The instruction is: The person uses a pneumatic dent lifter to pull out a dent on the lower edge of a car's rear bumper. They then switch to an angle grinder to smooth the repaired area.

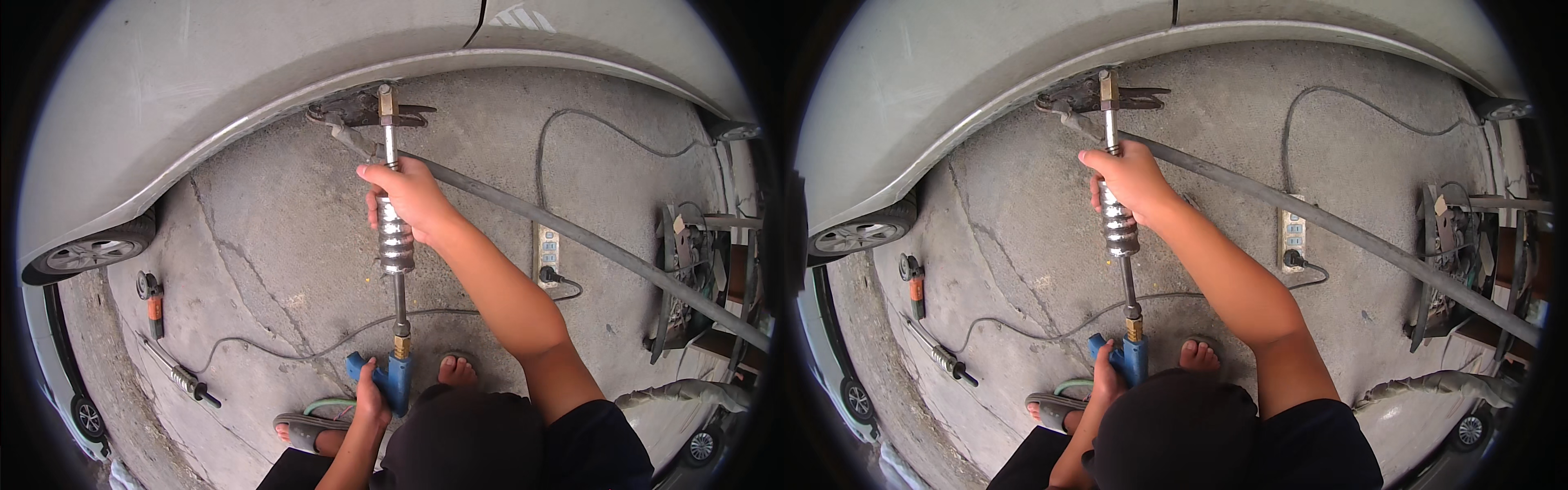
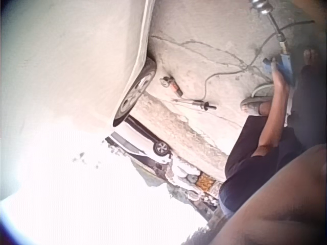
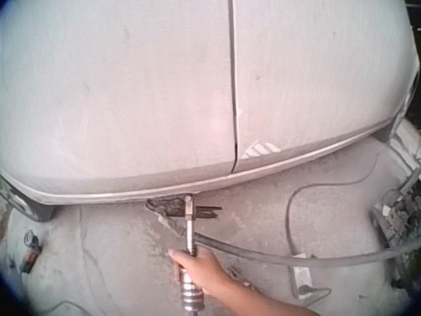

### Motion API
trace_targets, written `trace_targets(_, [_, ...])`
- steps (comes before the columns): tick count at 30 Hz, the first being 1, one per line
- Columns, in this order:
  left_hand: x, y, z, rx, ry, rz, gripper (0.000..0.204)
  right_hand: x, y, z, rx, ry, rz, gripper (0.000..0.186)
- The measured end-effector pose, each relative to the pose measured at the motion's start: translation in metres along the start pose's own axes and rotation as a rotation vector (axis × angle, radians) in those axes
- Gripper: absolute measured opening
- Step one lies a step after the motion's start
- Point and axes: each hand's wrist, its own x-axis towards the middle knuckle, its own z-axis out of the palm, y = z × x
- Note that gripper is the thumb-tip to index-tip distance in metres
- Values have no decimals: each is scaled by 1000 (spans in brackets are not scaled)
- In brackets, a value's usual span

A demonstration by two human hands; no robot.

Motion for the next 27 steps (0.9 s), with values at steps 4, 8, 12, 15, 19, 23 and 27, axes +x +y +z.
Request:
trace_targets(4, [-10,3,-6,-18,0,2,65,-49,66,12,-117,9,29,27])
trace_targets(8, [-1,-4,-4,40,32,17,64,-43,58,3,-303,-76,-9,28])
trace_targets(12, [4,-10,-9,74,74,127,56,-29,36,11,181,39,-33,38])
trace_targets(15, [10,-13,-16,-55,52,123,38,-18,27,3,298,-161,184,56])
trace_targets(19, [13,-18,-13,-15,99,137,40,1,41,-19,780,-780,267,65])
trace_targets(23, [-5,-12,-11,-42,92,39,42,-31,55,20,216,60,144,51])
trace_targets(27, [4,-20,-10,-34,122,99,40,-36,44,16,115,146,111,45])
